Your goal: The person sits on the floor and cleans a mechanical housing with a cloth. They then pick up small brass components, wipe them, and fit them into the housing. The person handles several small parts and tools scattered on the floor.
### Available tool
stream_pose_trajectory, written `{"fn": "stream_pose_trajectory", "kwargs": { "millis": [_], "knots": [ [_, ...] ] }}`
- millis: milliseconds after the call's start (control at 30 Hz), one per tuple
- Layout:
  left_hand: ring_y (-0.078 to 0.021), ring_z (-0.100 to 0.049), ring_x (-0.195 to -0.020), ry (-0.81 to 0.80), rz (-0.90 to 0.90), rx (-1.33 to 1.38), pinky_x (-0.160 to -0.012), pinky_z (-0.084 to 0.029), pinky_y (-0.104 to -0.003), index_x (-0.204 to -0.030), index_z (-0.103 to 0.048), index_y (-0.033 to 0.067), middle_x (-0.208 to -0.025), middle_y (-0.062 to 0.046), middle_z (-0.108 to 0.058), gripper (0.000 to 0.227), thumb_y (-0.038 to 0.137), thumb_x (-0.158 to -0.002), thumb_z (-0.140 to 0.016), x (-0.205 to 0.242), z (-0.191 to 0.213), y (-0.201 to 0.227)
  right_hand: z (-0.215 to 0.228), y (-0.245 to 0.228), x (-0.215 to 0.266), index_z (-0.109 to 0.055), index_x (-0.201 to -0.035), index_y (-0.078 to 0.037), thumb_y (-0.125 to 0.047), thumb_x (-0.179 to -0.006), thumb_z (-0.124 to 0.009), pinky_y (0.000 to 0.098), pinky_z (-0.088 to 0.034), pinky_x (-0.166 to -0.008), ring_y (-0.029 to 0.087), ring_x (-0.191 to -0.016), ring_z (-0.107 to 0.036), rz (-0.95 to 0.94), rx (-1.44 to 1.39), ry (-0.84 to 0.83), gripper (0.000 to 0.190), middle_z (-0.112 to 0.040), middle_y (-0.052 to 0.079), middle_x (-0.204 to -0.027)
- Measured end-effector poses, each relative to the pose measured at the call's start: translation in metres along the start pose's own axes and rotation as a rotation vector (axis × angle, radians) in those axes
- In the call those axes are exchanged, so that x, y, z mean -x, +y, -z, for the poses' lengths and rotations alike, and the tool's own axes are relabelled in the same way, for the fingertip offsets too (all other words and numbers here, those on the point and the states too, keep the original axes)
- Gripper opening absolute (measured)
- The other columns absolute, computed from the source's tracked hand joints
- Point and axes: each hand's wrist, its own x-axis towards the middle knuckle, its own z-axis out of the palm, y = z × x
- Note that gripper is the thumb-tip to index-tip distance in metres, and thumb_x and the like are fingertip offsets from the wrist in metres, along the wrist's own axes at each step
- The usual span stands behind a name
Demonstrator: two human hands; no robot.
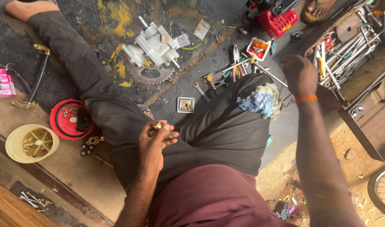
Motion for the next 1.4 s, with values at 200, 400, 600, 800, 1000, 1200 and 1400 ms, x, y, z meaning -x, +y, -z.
{"fn": "stream_pose_trajectory", "kwargs": {
  "millis": [200,400,600,800,1000,1200,1400],
  "knots": [
    [-0.0223,-0.076,-0.081,-0.008,-0.027,-0.023,-0.067,-0.066,-0.036,-0.103,-0.064,0.0038,-0.095,-0.011,-0.070,0.019,0.008,-0.088,-0.073,0.016,0.003,-0.002,-0.095,0.075,-0.059,-0.069,-0.134,-0.026,-0.039,-0.080,-0.084,0.0494,-0.054,-0.090,0.037,-0.115,-0.061,0.035,0.403,-0.284,0.057,-0.063,0.011,-0.127],
    [-0.0173,-0.074,-0.079,0.096,-0.011,-0.057,-0.061,-0.062,-0.031,-0.101,-0.064,0.0022,-0.094,-0.009,-0.070,0.015,0.009,-0.090,-0.073,0.033,0.037,-0.002,-0.138,0.072,-0.078,-0.062,-0.147,-0.037,-0.043,-0.078,-0.083,0.0479,-0.053,-0.097,0.040,-0.116,-0.059,0.266,0.500,-0.332,0.072,-0.056,0.016,-0.137],
    [-0.0157,-0.074,-0.079,0.150,-0.027,-0.033,-0.061,-0.062,-0.030,-0.100,-0.063,0.0026,-0.095,-0.007,-0.069,0.015,0.009,-0.090,-0.072,0.029,0.040,0.000,-0.146,0.077,-0.078,-0.073,-0.126,-0.025,-0.036,-0.092,-0.074,0.0495,-0.056,-0.090,0.040,-0.113,-0.064,0.197,0.511,-0.290,0.036,-0.066,0.013,-0.127],
    [-0.0149,-0.073,-0.079,0.085,-0.022,-0.060,-0.060,-0.061,-0.029,-0.101,-0.062,0.0035,-0.098,-0.006,-0.069,0.017,0.010,-0.089,-0.073,0.018,0.015,0.003,-0.115,0.047,-0.067,-0.070,-0.117,-0.011,-0.035,-0.105,-0.068,0.0507,-0.056,-0.087,0.041,-0.106,-0.066,0.219,0.327,-0.064,0.026,-0.069,0.015,-0.110],
    [-0.0160,-0.075,-0.078,-0.058,-0.146,-0.033,-0.058,-0.061,-0.027,-0.102,-0.061,-0.0014,-0.102,-0.009,-0.072,0.020,0.008,-0.089,-0.075,0.006,-0.028,0.016,-0.021,-0.043,-0.062,-0.063,-0.128,0.000,-0.023,-0.107,-0.068,0.0351,-0.055,-0.090,0.026,-0.108,-0.074,0.109,-0.361,-0.091,0.031,-0.074,0.016,-0.114],
    [-0.0101,-0.072,-0.079,-0.226,-0.405,-0.109,-0.060,-0.063,-0.024,-0.128,-0.060,0.0052,-0.104,-0.005,-0.068,0.043,0.010,-0.088,-0.076,0.005,-0.092,0.039,0.044,-0.142,-0.005,-0.067,-0.113,0.005,-0.023,-0.097,-0.076,0.0314,-0.055,-0.082,0.016,-0.093,-0.068,0.068,-0.502,-0.505,0.033,-0.075,0.009,-0.098],
    [-0.0105,-0.071,-0.071,-0.252,-0.350,-0.251,-0.060,-0.060,-0.025,-0.106,-0.062,-0.0003,-0.094,-0.007,-0.070,0.024,0.008,-0.088,-0.077,0.006,-0.093,0.049,0.035,-0.215,0.034,-0.068,-0.114,0.003,-0.017,-0.094,-0.077,0.0270,-0.055,-0.081,0.010,-0.091,-0.066,0.130,-0.677,-0.591,0.029,-0.072,0.007,-0.100]
  ]
}}
